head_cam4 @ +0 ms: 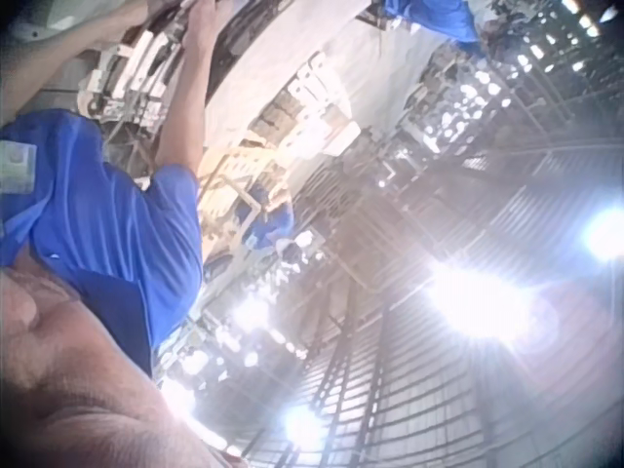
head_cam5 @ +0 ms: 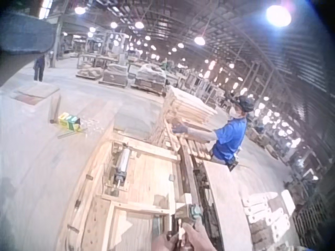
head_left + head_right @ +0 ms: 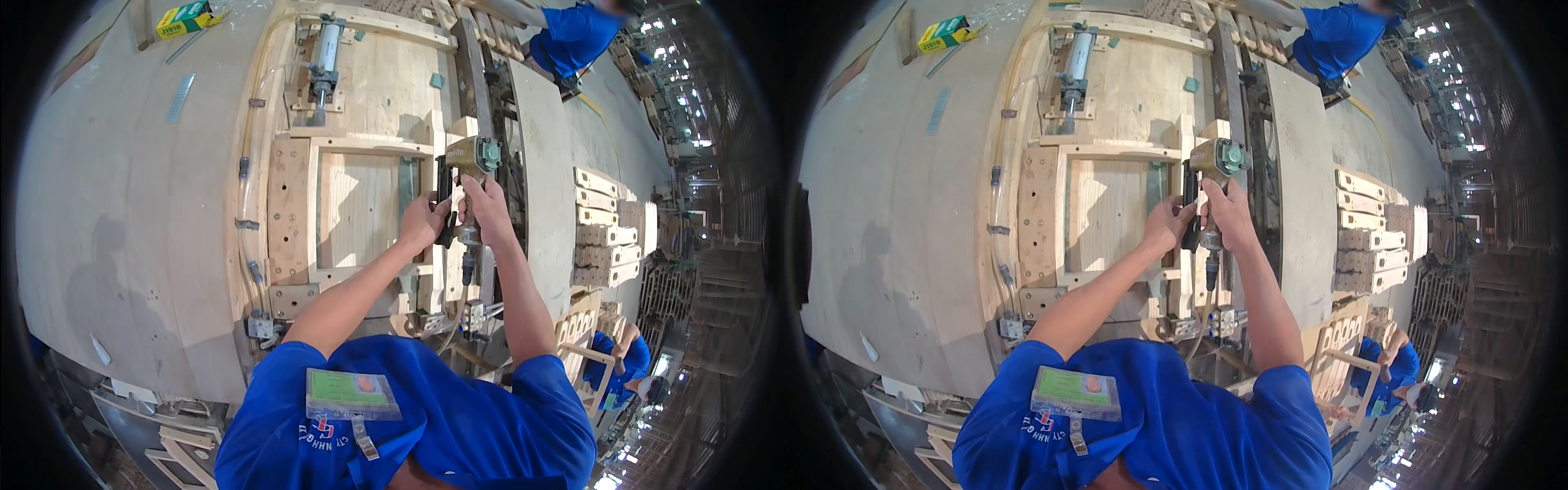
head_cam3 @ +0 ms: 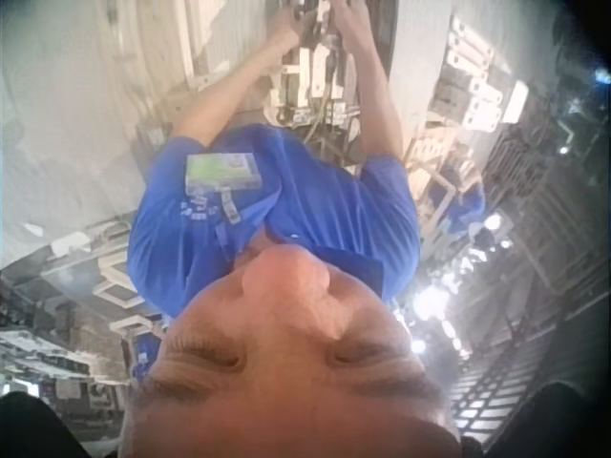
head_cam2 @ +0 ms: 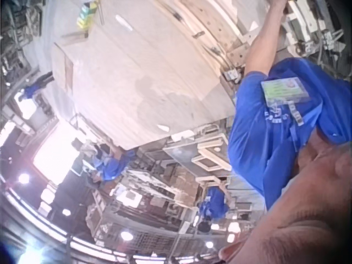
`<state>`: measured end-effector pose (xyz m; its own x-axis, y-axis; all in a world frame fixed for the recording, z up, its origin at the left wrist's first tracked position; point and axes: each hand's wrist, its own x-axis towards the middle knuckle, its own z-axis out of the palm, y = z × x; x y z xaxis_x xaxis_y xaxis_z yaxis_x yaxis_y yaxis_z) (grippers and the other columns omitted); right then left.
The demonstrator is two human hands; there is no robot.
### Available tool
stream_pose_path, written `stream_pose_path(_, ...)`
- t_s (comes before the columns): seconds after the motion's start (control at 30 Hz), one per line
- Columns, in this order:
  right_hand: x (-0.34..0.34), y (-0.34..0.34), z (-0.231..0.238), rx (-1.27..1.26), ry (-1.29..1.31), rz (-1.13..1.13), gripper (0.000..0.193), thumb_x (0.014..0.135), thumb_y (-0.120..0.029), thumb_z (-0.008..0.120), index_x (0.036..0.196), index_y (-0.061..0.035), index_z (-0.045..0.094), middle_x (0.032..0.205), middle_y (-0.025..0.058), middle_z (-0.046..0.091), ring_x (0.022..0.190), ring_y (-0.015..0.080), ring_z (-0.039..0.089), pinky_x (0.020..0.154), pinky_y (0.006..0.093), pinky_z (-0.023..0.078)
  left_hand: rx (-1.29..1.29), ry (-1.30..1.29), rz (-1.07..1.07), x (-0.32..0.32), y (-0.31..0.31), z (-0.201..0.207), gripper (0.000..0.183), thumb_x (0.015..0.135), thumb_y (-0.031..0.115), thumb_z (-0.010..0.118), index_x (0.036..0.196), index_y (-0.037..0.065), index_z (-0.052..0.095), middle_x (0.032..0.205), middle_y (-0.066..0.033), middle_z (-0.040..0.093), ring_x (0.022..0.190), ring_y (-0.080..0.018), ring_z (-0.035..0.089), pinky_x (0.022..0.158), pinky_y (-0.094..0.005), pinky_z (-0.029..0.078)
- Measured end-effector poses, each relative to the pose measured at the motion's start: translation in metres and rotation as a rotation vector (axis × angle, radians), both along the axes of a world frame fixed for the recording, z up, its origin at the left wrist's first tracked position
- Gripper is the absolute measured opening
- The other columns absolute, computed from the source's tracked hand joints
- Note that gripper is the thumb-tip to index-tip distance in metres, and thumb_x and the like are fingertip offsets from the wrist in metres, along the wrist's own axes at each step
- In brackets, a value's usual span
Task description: The person assembles wooden frames by placing pieces into a jig, tapping them with a hammer, and securing them with a nail gun. The person repeats this process for multiple frames, moving completed frames aside and retrieving new pieces.
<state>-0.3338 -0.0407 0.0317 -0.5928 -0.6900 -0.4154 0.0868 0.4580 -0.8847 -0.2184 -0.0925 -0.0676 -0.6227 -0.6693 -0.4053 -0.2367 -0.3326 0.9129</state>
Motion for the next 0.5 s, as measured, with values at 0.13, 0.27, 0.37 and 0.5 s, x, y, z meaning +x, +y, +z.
stream_pose_path(0.13,-0.015,-0.026,-0.006,0.042,0.007,0.011,0.028,0.105,-0.026,0.067,0.118,-0.0018,0.060,0.080,0.0044,0.061,0.056,0.0118,0.057,0.050,0.0312,0.050,-0.056,-0.014,0.021,-0.011,-0.020,-0.005,0.040,0.102,0.035,0.068,0.112,-0.003,0.074,0.093,-0.0230,0.077,0.088,-0.0389,0.076,0.081,-0.0464,0.056)
stream_pose_path(0.27,-0.018,-0.030,-0.009,0.067,0.032,0.017,0.029,0.104,-0.025,0.068,0.118,-0.0013,0.060,0.078,0.0047,0.061,0.056,0.0120,0.057,0.050,0.0314,0.050,-0.054,-0.003,0.015,-0.014,-0.022,-0.009,0.038,0.102,0.034,0.068,0.110,-0.002,0.074,0.093,-0.0242,0.077,0.089,-0.0418,0.075,0.081,-0.0483,0.056)
stream_pose_path(0.37,-0.010,-0.031,-0.007,0.043,0.059,0.043,0.030,0.103,-0.025,0.068,0.118,-0.0004,0.059,0.080,0.0055,0.062,0.057,0.0121,0.058,0.050,0.0318,0.050,-0.048,-0.016,0.027,-0.013,-0.020,-0.014,0.038,0.101,0.034,0.069,0.110,-0.002,0.074,0.094,-0.0243,0.077,0.090,-0.0421,0.076,0.079,-0.0487,0.056)
stream_pose_path(0.5,-0.006,-0.035,-0.001,0.125,0.131,0.036,0.023,0.106,-0.025,0.065,0.113,-0.0028,0.062,0.079,0.0025,0.060,0.056,0.0109,0.057,0.051,0.0305,0.051,-0.037,-0.013,0.019,-0.014,-0.021,-0.016,0.038,0.101,0.034,0.071,0.112,-0.003,0.074,0.093,-0.0247,0.078,0.090,-0.0413,0.076,0.079,-0.0484,0.057)
